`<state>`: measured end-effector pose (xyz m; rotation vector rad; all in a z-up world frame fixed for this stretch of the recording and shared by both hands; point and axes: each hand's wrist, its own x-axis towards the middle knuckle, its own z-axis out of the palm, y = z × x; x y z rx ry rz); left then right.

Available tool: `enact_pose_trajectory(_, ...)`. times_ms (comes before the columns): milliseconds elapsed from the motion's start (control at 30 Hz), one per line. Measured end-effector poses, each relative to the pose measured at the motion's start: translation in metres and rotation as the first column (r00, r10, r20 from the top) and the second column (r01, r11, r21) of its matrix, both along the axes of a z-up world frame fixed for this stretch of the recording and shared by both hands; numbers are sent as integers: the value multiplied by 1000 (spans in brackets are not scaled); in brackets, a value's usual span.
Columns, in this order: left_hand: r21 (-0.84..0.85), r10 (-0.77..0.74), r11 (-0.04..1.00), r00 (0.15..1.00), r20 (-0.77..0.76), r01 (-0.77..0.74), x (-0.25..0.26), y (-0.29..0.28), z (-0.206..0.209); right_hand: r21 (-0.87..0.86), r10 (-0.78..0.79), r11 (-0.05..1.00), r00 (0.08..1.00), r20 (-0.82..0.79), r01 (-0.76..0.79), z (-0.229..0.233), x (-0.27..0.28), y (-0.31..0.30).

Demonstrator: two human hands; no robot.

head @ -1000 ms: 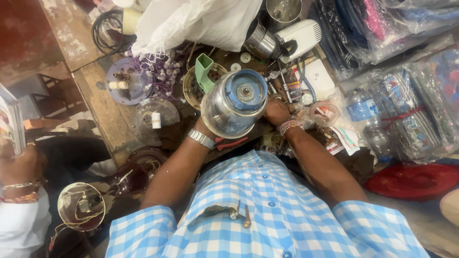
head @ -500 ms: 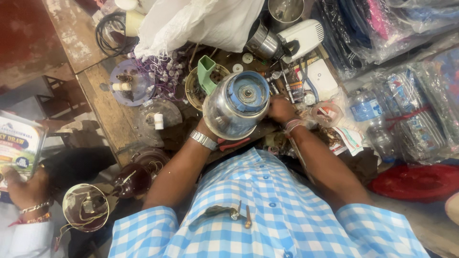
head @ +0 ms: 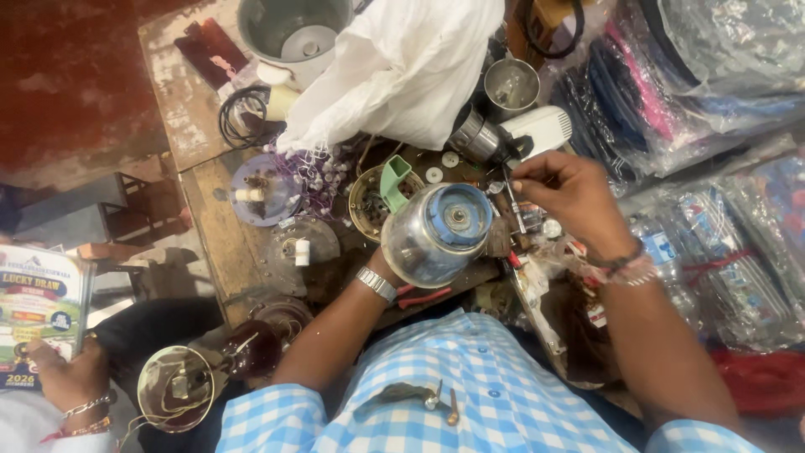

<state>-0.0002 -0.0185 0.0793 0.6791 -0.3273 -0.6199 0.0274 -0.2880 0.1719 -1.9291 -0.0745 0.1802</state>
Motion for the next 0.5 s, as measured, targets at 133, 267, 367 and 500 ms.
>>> enact_pose_trajectory(133,-36,-1,999,1000,-13,1,2,0,1,-287,198,942,978,58,-173,70,-21,39)
enact_pose_trajectory(267,-66,9,998,999,-49,-12,4,3,-3,-425,396,856,901,176,-293,89,-19,68)
enact_pose_trajectory(367,-47,19,999,994,-104,-24,4,2,-9,-489,456,818,860,230,-303,86,-19,72)
enact_pose_trajectory(500,120,37,992,993,110,-51,3,3,-12,-589,475,773,832,288,-237,82,-21,70)
